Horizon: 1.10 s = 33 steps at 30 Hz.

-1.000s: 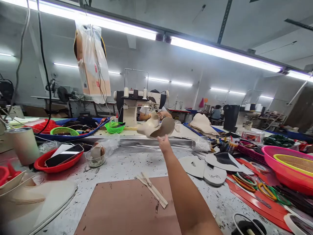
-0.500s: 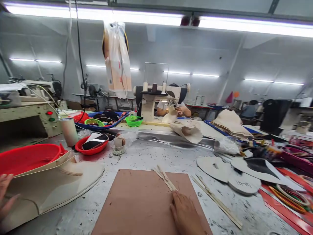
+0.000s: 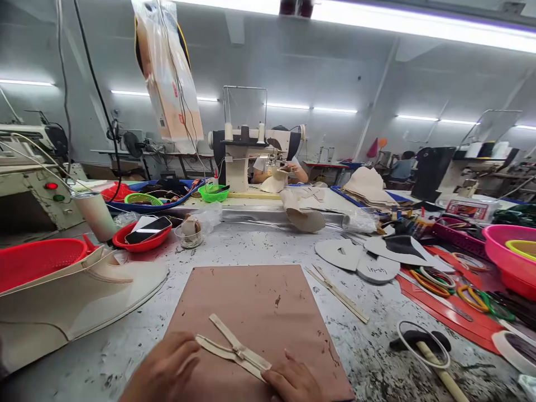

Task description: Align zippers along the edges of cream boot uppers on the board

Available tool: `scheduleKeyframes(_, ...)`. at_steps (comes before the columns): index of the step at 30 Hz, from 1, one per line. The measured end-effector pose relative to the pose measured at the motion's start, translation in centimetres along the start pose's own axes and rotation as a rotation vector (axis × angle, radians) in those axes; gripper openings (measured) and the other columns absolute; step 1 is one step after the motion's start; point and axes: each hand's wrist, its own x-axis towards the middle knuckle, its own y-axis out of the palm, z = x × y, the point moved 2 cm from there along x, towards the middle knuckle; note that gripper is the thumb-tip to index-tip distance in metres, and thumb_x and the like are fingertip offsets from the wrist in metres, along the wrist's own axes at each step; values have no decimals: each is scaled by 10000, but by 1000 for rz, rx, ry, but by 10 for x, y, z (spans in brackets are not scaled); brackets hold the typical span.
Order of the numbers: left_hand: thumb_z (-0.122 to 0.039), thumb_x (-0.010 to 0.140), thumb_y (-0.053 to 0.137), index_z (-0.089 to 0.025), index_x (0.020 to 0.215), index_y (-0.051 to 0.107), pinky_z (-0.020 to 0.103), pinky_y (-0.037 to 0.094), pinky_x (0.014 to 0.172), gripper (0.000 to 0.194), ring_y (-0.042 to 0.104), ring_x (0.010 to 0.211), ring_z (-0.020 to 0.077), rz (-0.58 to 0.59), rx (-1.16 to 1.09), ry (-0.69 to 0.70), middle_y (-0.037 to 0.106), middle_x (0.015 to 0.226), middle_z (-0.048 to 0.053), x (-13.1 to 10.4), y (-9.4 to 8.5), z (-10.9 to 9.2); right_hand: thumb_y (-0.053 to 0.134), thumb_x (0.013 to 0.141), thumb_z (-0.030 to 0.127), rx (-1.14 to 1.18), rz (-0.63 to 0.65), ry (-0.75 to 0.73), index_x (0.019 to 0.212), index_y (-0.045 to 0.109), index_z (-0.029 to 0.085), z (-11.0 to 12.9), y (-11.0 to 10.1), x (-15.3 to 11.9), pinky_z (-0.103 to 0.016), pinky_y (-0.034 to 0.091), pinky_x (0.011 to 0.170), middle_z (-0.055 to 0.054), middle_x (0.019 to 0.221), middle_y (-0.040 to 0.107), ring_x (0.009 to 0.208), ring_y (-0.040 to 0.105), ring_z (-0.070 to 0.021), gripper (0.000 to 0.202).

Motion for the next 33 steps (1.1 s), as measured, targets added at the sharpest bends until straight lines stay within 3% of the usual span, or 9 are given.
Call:
scheduleKeyframes(1,-162,808,414,-257,815,584,292,515,733,194,632,825,184,129,-25,17,666,901,26,11,13,-27,496,773,136,0,15,-13,1091,563,296,6,-6,1,-357,443,958,1,972,691,873,648,-170,362)
scheduleKeyframes(3,-155,801,440,-230,841,576,301,495,750,161,621,844,193,277,-49,-25,660,894,32,32,30,-67,470,736,89,-9,38,-22,1070,560,261,16,-21,6,-365,437,964,-6,979,683,887,639,-168,386)
scheduleKeyframes(6,-188,766,507,-192,872,569,318,487,712,122,631,834,227,323,-54,-86,673,886,58,58,39,-86,453,751,98,-61,40,-7,1078,550,232,21,-34,12,-390,416,978,-30,1026,666,974,603,-190,366)
scheduleKeyframes(9,-202,740,519,-173,851,579,321,475,678,129,642,806,245,348,-62,-130,686,859,79,70,38,-80,452,777,117,-128,-31,36,1096,541,233,17,-32,11,-435,366,1009,-27,1049,656,1063,552,-222,350)
scheduleKeyframes(14,-255,758,462,-169,784,601,321,437,657,166,633,789,254,395,-80,-187,690,822,101,70,25,-72,493,801,176,-279,-151,97,1111,544,236,22,-13,8,-519,262,1021,-34,1011,659,1063,533,-280,320)
scheduleKeyframes(18,-247,791,370,-182,701,590,311,390,662,247,605,777,235,437,-124,-248,678,797,90,67,18,-52,500,809,198,-345,-273,117,1112,548,221,25,-6,5,-497,181,1041,-43,1016,651,1036,541,-270,308)
scheduleKeyframes(22,-300,758,389,-194,573,488,262,319,561,235,530,636,175,503,-227,-343,579,629,15,57,18,-13,488,846,268,-359,-374,105,1089,568,276,16,-6,-2,-433,229,1033,-16,984,641,983,567,-219,256)
scheduleKeyframes(25,-344,745,376,-199,549,406,247,281,533,246,453,585,145,515,-322,-398,463,570,-26,46,20,7,485,854,285,-393,-343,66,1106,567,289,11,-7,-5,-420,285,1003,-19,991,633,977,570,-210,265)
scheduleKeyframes(33,-507,695,360,-217,589,352,240,286,485,309,347,508,113,499,-585,-457,366,549,-59,35,20,15,454,861,332,-532,-343,-44,1091,596,273,12,-11,-6,-415,320,952,-23,951,657,926,590,-215,276)
